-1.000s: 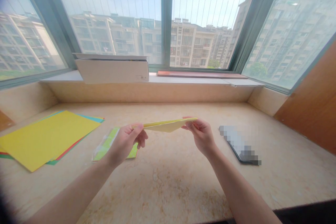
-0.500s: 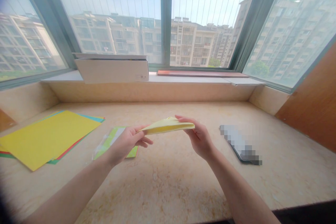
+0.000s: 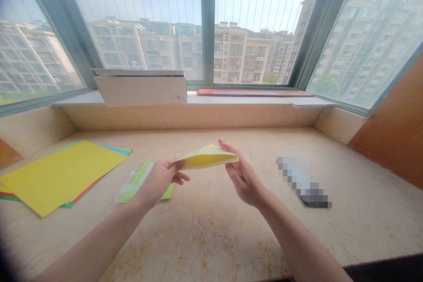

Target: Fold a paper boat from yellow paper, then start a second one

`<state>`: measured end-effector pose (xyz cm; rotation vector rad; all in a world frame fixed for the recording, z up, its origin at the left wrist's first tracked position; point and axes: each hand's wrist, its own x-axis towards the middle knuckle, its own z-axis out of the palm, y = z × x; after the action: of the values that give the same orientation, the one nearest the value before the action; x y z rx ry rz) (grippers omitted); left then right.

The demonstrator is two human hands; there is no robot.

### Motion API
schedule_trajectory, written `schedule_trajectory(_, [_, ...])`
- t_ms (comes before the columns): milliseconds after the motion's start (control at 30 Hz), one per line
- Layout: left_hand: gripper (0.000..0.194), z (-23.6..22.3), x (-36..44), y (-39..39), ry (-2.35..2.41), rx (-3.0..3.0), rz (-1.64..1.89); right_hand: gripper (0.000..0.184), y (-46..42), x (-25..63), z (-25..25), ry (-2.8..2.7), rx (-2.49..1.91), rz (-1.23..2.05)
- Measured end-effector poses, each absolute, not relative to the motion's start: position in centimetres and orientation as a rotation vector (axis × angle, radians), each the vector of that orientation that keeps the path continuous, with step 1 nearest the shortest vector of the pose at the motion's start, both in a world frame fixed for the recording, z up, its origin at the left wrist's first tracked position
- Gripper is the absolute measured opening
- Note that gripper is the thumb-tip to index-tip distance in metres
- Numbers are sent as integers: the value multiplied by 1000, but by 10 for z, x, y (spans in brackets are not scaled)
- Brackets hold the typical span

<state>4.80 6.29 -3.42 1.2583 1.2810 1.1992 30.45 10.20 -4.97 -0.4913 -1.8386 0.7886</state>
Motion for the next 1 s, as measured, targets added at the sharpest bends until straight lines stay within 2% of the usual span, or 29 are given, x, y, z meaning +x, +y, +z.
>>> schedule_trajectory(133, [36, -35, 50, 64, 1357, 1254, 1319, 49, 98, 295, -55, -1751, -521, 965])
schedule_trajectory(367, [47, -41, 50, 59, 1512, 1506, 1406, 48, 99, 286, -47, -1486, -753, 819])
schedule_trajectory(500, [31, -45, 49, 60, 1648, 1650, 1333, 50, 98, 286, -46, -1399, -762, 829])
schedule_trajectory(667, [20, -41, 52, 57, 1742, 1827, 1209, 39, 94, 281, -55, -1371, -917, 729])
schedule_trajectory(800, [35, -43, 60, 51, 1571, 1709, 1220, 31, 85, 278, -64, -1522, -913, 480])
schedule_trajectory(900, [45, -47, 70, 49, 1417, 1539, 1283, 43, 76, 275, -66, -1689, -806, 217])
schedule_trajectory(1000, [44, -48, 83, 47, 1166, 1414, 1313, 63, 68, 267, -63, -1909, -627, -9])
